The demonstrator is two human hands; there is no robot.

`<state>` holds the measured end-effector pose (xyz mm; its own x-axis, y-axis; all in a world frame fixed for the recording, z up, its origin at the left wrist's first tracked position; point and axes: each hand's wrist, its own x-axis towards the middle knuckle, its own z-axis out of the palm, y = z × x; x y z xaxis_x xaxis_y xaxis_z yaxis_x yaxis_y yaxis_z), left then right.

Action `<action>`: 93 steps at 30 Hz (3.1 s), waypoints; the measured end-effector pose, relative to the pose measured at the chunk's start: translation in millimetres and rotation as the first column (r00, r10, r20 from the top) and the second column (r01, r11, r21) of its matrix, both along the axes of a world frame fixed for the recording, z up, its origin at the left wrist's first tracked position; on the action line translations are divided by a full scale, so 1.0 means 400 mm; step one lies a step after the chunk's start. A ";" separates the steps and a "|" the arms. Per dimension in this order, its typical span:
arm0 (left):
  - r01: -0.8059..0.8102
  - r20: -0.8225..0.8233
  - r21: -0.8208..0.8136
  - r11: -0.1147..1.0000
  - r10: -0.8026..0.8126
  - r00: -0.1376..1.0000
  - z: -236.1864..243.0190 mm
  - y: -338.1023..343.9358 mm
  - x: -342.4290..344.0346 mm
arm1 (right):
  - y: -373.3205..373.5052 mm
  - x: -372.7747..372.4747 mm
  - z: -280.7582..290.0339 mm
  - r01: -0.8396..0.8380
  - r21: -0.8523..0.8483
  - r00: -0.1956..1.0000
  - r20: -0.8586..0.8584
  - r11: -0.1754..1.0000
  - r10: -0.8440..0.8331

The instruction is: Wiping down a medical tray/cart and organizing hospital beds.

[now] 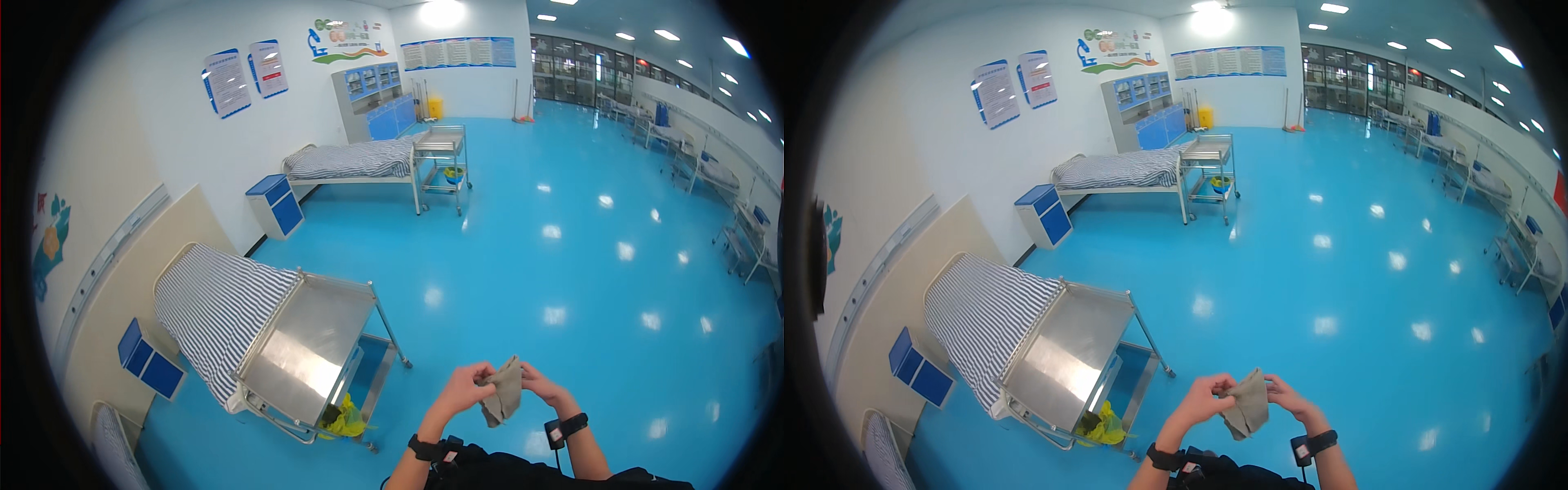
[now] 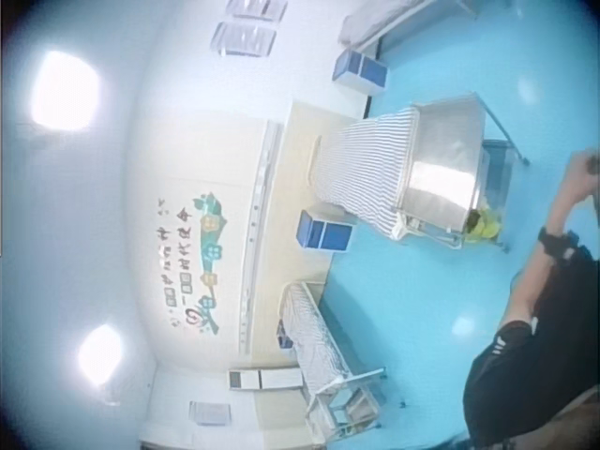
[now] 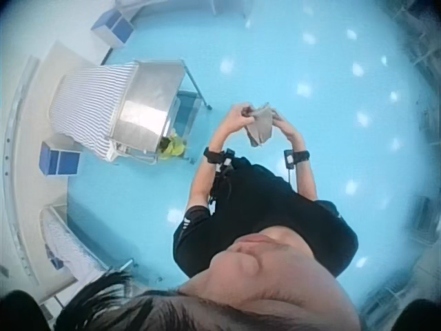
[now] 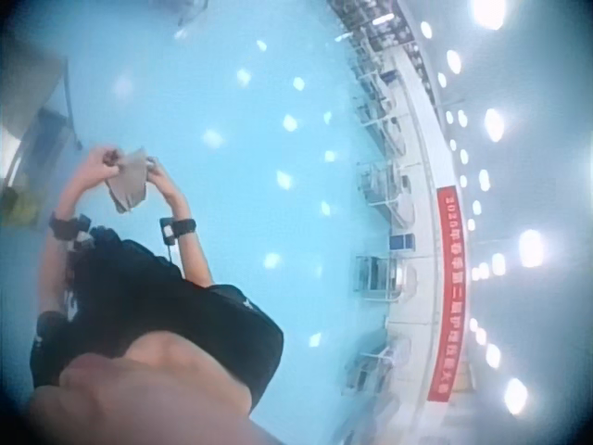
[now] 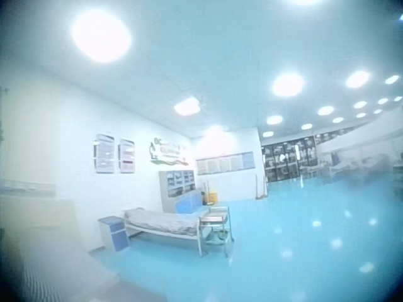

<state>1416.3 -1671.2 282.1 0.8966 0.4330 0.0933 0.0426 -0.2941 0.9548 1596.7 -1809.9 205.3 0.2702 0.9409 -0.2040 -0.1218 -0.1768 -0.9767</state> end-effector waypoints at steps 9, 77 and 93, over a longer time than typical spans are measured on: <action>-0.146 0.129 -0.471 0.870 0.232 0.964 -0.083 0.222 -0.039 | 0.166 -0.007 -0.068 -0.084 -0.128 0.793 -0.610 0.988 -0.011; -0.658 -0.370 -0.752 0.034 0.805 0.464 -0.291 0.826 -0.296 | 1.368 -0.202 0.000 -0.515 -0.078 0.674 0.578 0.853 0.460; -0.779 -0.480 -0.497 -0.382 0.869 -0.120 -0.502 0.751 -0.407 | 1.561 -0.293 -0.215 -0.783 -0.411 -0.132 0.844 0.468 0.520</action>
